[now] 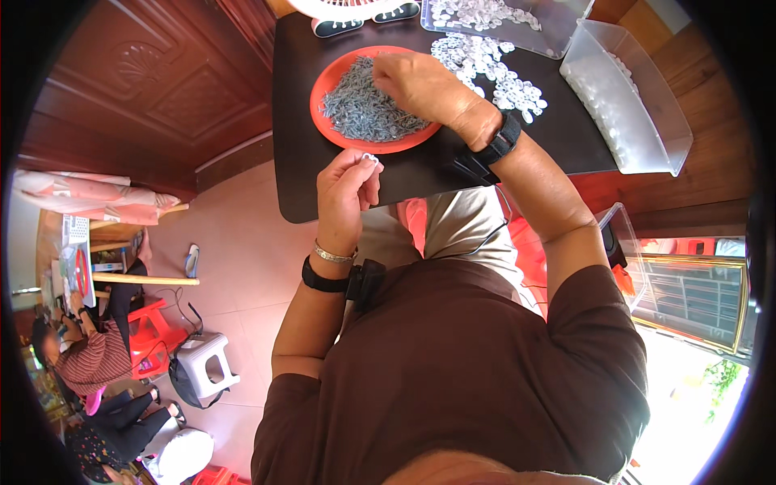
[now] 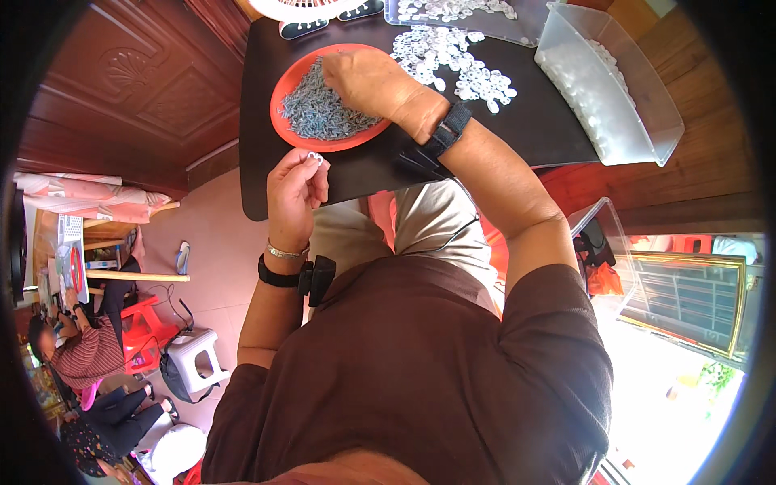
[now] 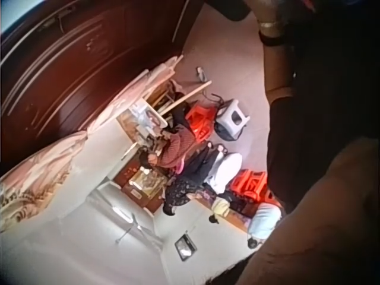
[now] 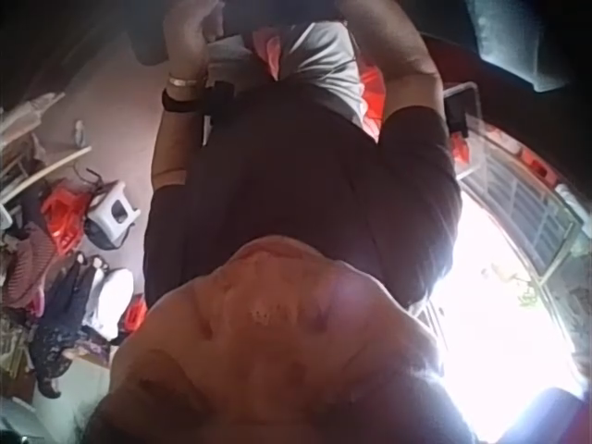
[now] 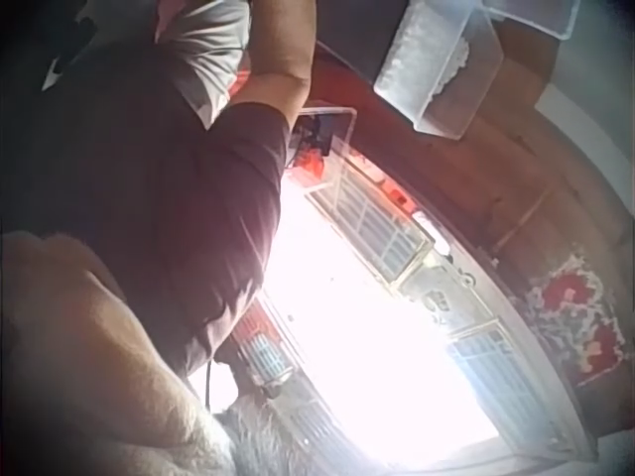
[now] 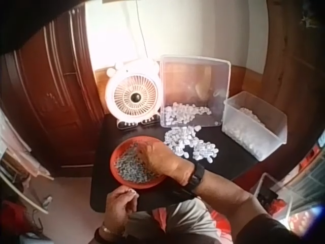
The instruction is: The recorder is manually assembling small hardware components by inserting metal pins into plastic parts.
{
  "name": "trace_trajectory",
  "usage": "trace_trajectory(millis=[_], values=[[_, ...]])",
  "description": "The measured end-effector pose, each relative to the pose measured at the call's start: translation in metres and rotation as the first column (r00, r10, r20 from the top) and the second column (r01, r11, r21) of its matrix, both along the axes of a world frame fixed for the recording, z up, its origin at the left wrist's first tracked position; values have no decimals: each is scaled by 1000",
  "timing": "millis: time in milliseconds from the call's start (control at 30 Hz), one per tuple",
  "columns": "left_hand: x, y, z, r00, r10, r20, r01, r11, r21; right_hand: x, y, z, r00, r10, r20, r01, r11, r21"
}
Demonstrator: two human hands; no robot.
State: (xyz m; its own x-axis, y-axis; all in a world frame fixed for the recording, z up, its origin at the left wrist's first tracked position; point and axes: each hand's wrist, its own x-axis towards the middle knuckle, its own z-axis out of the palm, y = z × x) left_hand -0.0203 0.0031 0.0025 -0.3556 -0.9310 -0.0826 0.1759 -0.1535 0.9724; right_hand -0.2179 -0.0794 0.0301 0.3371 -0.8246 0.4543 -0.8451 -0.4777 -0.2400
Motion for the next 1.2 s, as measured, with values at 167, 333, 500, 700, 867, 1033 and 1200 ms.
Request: trace_trajectory(millis=[167, 333, 500, 700, 867, 1033, 1200], values=[[-1, 0, 3, 1000, -11, 19, 11, 1000, -20, -4, 2, 8, 981, 43, 187, -37, 999, -33], [0, 1, 3, 1000, -10, 6, 10, 1000, -23, -6, 3, 8, 995, 21, 100, -23, 999, 24], [-1, 1, 4, 1000, 4, 12, -4, 1000, -11, -5, 4, 6, 998, -3, 66, -1, 999, 51], [-1, 1, 1, 999, -10, -51, 13, 999, 44, -8, 10, 14, 967, 74, 244, -113, 983, 148], [-3, 7, 6, 999, 37, -34, -36, 999, 11, -10, 38, 22, 699, 20, 715, -399, 841, 366], [-11, 20, 12, 999, 33, -34, -36, 996, -85, 9, 90, 17, 442, -80, 893, -469, 828, 307], [-13, 25, 16, 1000, 24, -16, -26, 988, -154, 14, 105, 3, 262, -122, 957, -512, 824, 245]])
